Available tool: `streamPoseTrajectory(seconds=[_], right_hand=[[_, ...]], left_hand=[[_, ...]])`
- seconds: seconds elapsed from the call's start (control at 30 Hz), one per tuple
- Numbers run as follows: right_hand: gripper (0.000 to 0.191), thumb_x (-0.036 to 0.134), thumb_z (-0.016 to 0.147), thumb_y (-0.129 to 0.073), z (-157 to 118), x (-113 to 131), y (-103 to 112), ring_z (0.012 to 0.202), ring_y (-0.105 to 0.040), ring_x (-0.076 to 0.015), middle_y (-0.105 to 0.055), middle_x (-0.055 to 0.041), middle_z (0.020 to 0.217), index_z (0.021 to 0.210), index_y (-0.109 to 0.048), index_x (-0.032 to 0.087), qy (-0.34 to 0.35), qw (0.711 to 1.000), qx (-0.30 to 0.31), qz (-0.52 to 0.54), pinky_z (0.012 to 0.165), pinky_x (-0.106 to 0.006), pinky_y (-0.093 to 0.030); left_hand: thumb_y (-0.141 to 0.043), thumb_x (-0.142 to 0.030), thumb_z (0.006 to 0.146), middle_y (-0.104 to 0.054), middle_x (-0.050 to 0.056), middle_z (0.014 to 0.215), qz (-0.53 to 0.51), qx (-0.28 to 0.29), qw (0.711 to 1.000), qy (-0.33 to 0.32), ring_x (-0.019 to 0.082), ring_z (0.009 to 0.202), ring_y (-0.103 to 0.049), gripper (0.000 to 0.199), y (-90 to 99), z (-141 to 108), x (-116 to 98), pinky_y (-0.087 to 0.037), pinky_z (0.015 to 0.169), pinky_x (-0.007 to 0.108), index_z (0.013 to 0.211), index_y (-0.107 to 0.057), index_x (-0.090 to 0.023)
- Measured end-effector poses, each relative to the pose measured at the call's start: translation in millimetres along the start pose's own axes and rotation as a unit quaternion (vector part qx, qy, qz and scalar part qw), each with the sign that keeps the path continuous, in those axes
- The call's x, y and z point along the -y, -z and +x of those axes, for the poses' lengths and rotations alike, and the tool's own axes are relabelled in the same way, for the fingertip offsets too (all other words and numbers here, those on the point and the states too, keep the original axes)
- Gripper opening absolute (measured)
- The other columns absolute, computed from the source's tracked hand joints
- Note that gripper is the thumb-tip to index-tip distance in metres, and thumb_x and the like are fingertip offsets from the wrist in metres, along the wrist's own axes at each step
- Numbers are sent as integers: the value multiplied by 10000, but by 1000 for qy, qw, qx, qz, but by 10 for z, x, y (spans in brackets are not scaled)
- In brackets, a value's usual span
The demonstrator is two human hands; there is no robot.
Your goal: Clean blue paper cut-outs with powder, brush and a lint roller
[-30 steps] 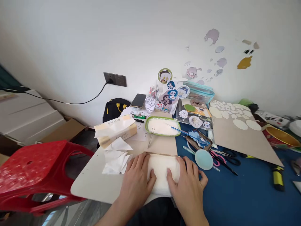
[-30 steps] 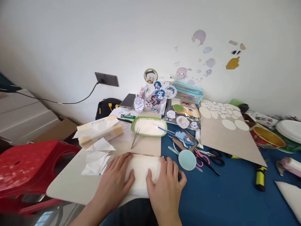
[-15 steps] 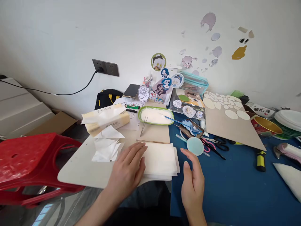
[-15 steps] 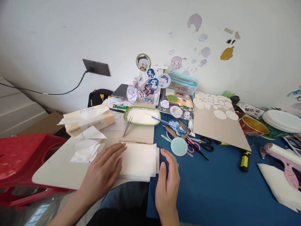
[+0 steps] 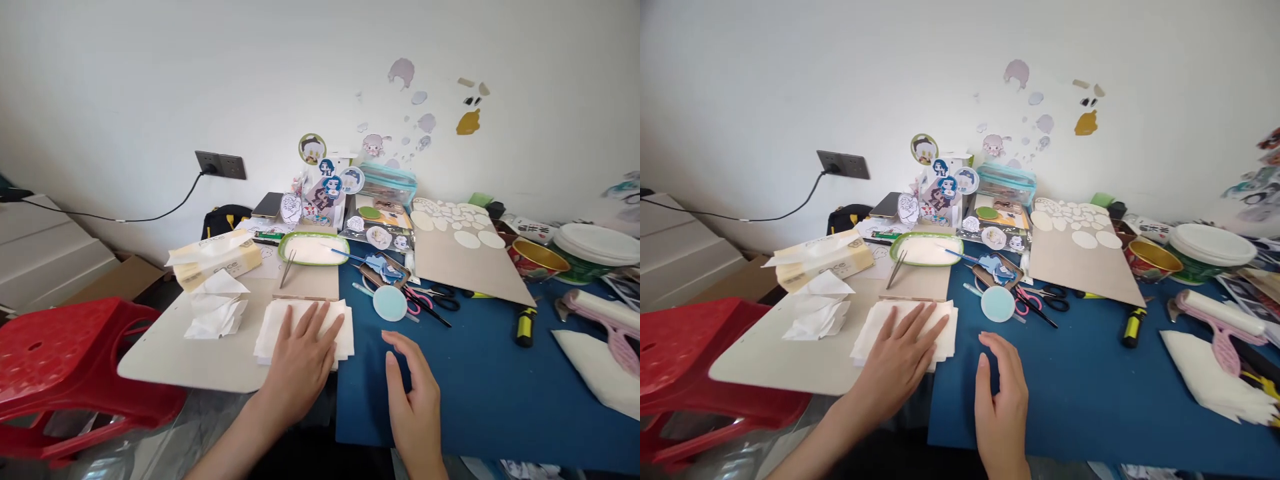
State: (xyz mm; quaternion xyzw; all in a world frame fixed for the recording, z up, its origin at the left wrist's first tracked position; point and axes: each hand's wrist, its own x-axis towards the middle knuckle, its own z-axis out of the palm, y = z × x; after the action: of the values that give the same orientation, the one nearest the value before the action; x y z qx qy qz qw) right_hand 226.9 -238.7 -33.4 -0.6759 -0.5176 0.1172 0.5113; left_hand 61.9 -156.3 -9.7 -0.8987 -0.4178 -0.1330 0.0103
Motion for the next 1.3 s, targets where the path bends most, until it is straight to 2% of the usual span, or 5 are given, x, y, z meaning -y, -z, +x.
streamPoseTrajectory(seconds=[0.3, 0.5, 0.77, 1.03, 1.3], right_hand=[[269, 301, 881, -478, 651, -235, 181, 951, -513, -281, -624, -111, 987, 1035, -637, 149, 3, 963, -47, -265, 806, -397, -437], [282, 276, 883, -486, 877, -244, 161, 932, -507, -322, -610, -145, 945, 1028, -668, 117, -18, 932, -12, -363, 780, -412, -396], [276, 340, 900, -454, 911, -320, 141, 875, -537, -293, -613, -118, 877, 858, -655, 155, -53, 936, 16, -346, 725, -362, -394], [267, 362, 852, -446, 978, -363, 83, 879, -543, -288, -616, -100, 849, 823, -640, 181, -58, 956, 7, -287, 708, -349, -387], [315, 471, 769, -463, 984, -354, 155, 720, -567, -237, -622, -57, 730, 704, -614, 201, -82, 981, 7, -177, 642, -320, -411]], left_hand=[[-332, -305, 968, -315, 45, 1523, 4, 40, 999, -12, 394, 1393, -260, 457, 9, -12, 17, -156, 962, 817, 1413, -348, -403], [-327, -307, 982, -346, 16, 1509, -42, 22, 993, -110, 331, 1394, -293, 458, 72, -126, 134, -151, 1052, 745, 1438, -316, -344], [-393, -225, 958, -554, 32, 1369, -140, 4, 972, -188, 190, 1293, -476, 362, 286, -258, 166, -316, 1137, 467, 1300, -508, -242], [-415, -182, 931, -702, 41, 1084, -156, -49, 976, -145, 207, 990, -652, 263, 460, -178, 356, -501, 939, 411, 1112, -602, -218], [-382, -208, 929, -710, 98, 1027, -67, -115, 991, -22, 251, 957, -661, 274, 254, -279, 557, -549, 809, 403, 1009, -641, -164]])
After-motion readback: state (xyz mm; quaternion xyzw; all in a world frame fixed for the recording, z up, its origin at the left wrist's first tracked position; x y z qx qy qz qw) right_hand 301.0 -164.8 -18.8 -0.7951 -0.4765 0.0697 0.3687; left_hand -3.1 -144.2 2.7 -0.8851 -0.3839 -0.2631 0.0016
